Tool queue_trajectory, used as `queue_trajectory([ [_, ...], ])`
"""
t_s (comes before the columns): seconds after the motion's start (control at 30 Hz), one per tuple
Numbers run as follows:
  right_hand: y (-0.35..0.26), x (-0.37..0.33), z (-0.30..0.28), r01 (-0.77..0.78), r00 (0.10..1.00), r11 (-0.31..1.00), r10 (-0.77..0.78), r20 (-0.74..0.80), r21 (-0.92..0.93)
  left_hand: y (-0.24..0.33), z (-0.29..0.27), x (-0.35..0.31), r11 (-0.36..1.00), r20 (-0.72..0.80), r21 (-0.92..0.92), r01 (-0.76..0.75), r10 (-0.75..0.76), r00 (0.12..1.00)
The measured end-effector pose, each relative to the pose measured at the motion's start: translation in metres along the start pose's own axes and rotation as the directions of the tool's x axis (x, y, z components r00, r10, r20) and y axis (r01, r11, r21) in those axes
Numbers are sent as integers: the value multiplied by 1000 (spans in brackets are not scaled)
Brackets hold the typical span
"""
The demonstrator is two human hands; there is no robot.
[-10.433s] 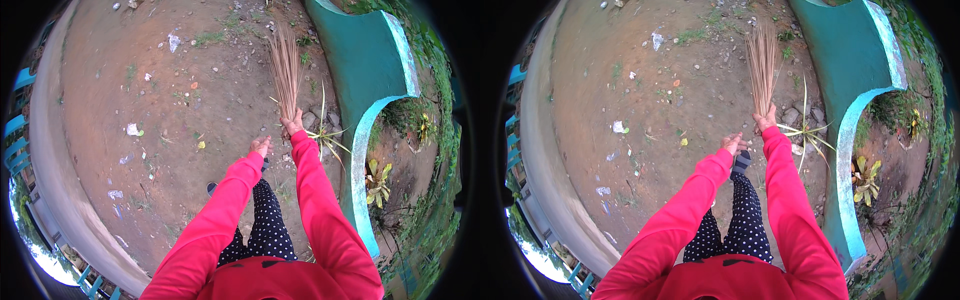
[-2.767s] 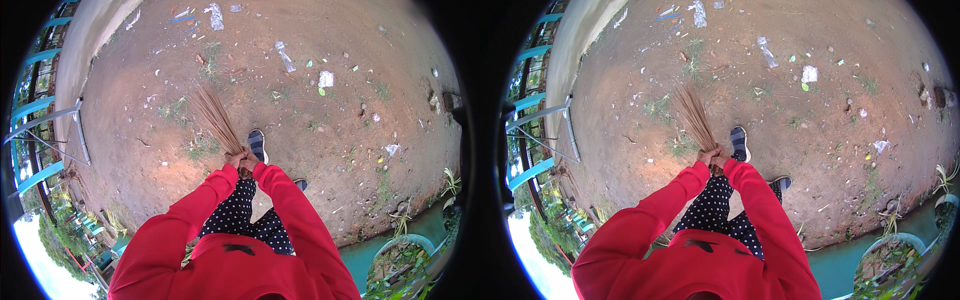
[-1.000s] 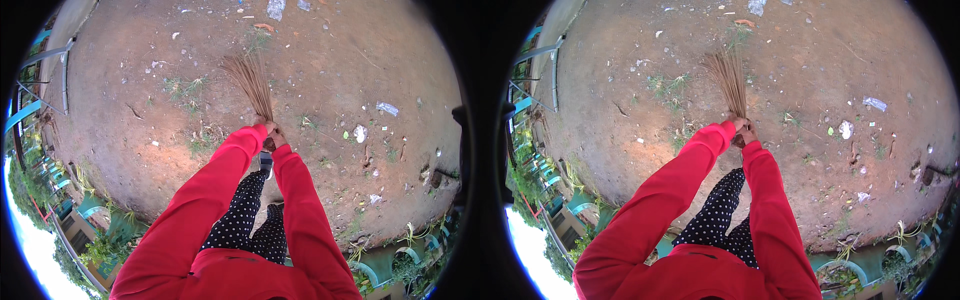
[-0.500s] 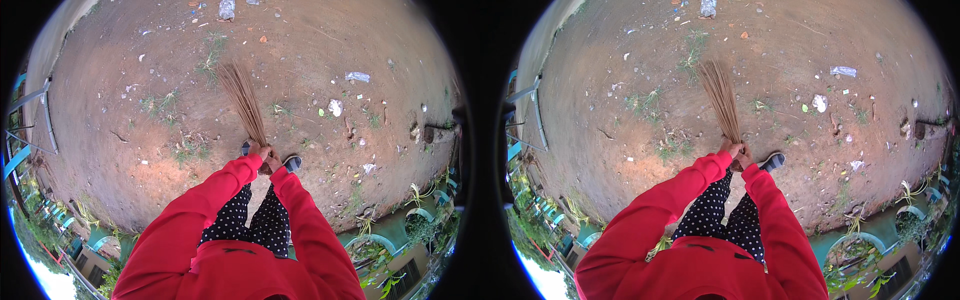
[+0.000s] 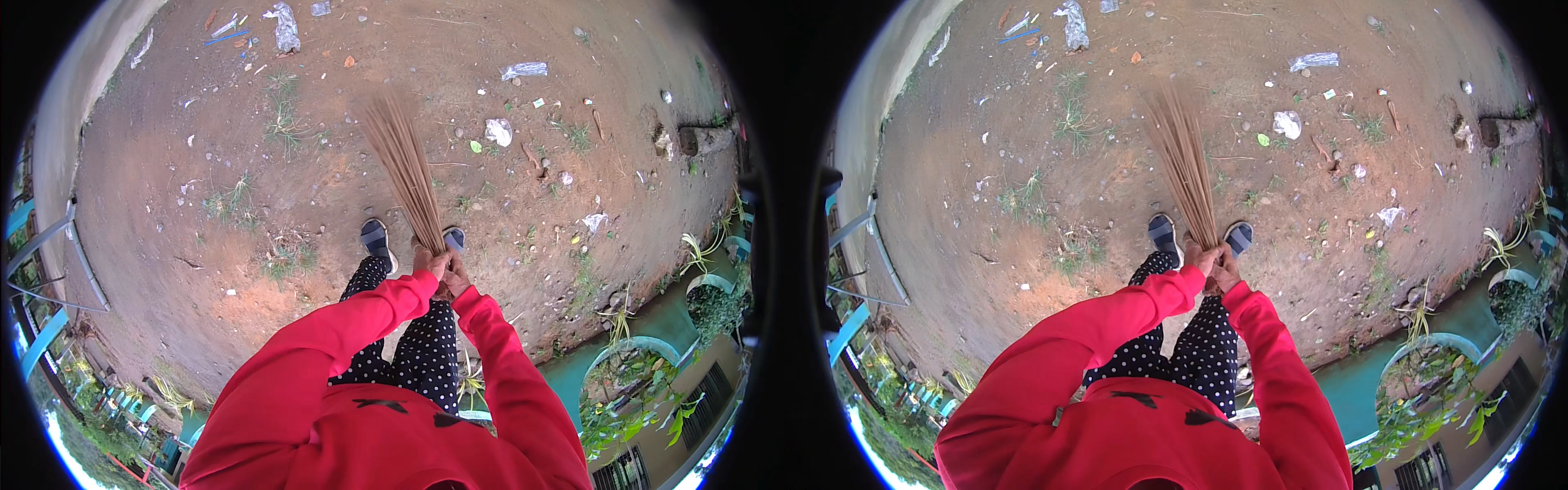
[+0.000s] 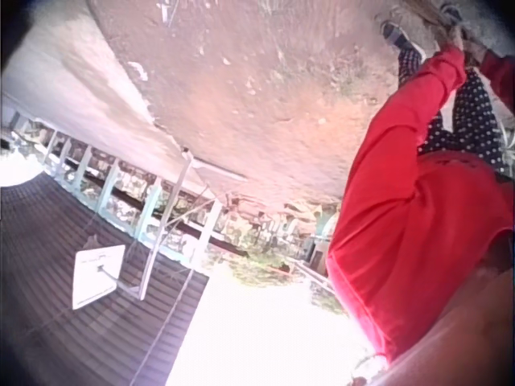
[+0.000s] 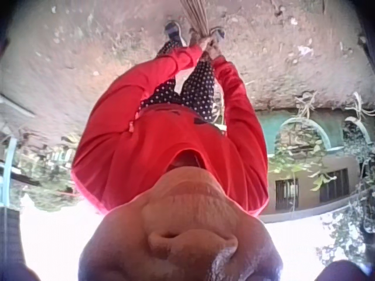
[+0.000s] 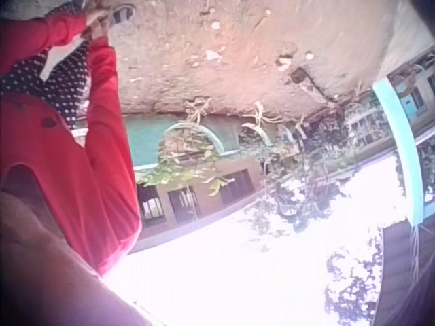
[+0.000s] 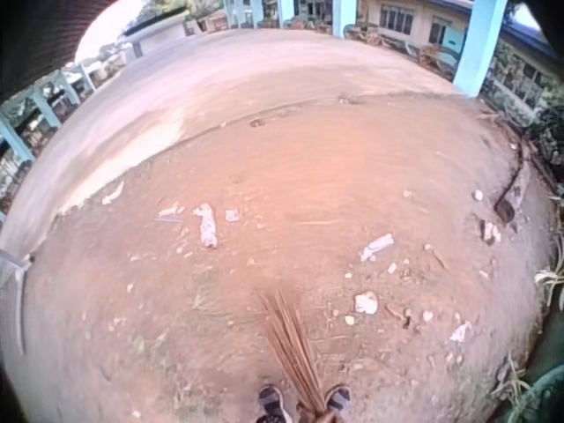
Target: The person sweeps a dirt yard with a traditional straw broom, moving debris and litter toward the edges of the area. The person repeatedly sweeps different sections, gathering scattered trash and leaves.
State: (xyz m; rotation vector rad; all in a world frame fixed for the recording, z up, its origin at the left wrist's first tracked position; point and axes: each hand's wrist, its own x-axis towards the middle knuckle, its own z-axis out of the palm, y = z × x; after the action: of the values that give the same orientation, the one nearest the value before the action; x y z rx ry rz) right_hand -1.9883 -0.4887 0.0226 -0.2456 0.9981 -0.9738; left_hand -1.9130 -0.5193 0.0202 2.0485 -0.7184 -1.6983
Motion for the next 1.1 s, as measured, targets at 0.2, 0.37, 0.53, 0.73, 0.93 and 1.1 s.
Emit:
queue_trajectory([
  [0.2,-46,-41,-89,-393,890,894,429,-156,217,-1,95,-2,855,295,286,432,-507,810],
  [0.37,-108,-67,-139,17,849,999,13,-527,52,40,204,-5,873,599,468,-139,-197,776],
  [0.53,-89,-57,-118,196,761,953,-296,-577,-230,50,187,-10,876,615,295,-381,131,777],
  [0.73,-62,-10,-83,413,822,906,-416,-390,-94,69,129,7,914,343,201,-353,272,899],
  [0.93,-86,88,-13,115,985,911,-155,-71,-397,113,36,70,997,170,-33,-73,77,982],
  [1.1,-70,183,105,-214,948,872,294,120,-440,143,-97,129,951,-167,-265,-160,118,979],
])
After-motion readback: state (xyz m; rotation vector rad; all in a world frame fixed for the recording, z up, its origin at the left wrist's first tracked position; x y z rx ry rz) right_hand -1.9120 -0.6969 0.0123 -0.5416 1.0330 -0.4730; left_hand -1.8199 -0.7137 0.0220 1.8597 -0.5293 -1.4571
